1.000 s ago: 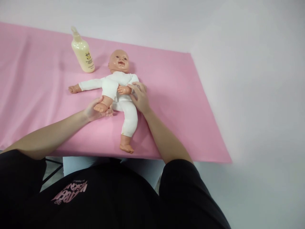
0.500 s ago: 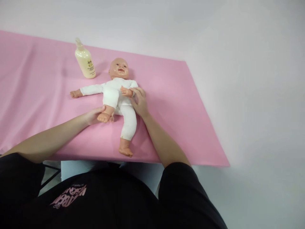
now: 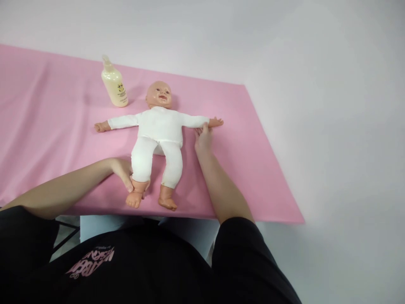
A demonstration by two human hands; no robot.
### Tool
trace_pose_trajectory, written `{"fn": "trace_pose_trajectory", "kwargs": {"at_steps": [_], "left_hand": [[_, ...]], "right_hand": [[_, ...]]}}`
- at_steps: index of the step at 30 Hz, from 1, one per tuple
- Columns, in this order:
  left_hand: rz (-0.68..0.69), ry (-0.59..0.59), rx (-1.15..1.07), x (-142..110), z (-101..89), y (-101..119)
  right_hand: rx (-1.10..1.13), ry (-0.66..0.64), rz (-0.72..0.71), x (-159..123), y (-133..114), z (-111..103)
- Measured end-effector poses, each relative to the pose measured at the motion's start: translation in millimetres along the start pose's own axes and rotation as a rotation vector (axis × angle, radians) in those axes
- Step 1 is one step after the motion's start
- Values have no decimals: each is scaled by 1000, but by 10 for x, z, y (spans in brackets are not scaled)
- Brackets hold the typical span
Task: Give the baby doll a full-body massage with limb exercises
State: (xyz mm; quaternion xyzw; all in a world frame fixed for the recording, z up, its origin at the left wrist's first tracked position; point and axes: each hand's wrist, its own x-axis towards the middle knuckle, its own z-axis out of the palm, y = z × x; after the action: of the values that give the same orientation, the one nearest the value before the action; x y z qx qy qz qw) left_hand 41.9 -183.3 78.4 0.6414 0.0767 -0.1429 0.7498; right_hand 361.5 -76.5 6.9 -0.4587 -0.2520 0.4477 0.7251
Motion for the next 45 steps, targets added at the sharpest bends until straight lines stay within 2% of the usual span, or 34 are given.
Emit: {"fn": "trace_pose_trajectory", "kwargs": {"at_steps": [4, 9, 12, 15, 17, 18, 21, 25, 29, 33, 39, 42, 45], "left_hand": [[23, 23, 3, 1, 4, 8], [-12, 41, 15, 3, 50, 116], [-24, 49, -9, 2, 55, 81], [61, -40, -180, 19, 9, -85], [238, -89, -325, 39, -56, -220], [361, -72, -387, 47, -95, -276], [542, 139, -491, 59, -195, -353], [524, 459, -599, 66, -199, -271], [471, 628, -647, 97, -137, -182], [435, 677, -650, 123, -137, -183], [445, 655, -656, 138, -184, -223], [451, 623, -650, 139, -211, -257], [438, 541, -619, 127, -220, -312]], "right_hand": [[14, 2, 0, -2, 6, 19], [-9, -6, -31, -7, 17, 36], [-36, -9, -55, -25, 8, 33], [-133, -47, -209, -88, -19, 40], [-233, -91, -409, -158, -33, 64], [-285, -123, -514, -199, -36, 81], [-465, -287, -757, -319, -28, 138], [-708, -530, -915, -414, -17, 175], [-817, -631, -904, -449, -47, 179], [-865, -689, -886, -464, -89, 184], [-917, -697, -873, -457, -92, 198], [-831, -681, -821, -485, -92, 215], [-664, -570, -701, -536, -118, 237]]}}
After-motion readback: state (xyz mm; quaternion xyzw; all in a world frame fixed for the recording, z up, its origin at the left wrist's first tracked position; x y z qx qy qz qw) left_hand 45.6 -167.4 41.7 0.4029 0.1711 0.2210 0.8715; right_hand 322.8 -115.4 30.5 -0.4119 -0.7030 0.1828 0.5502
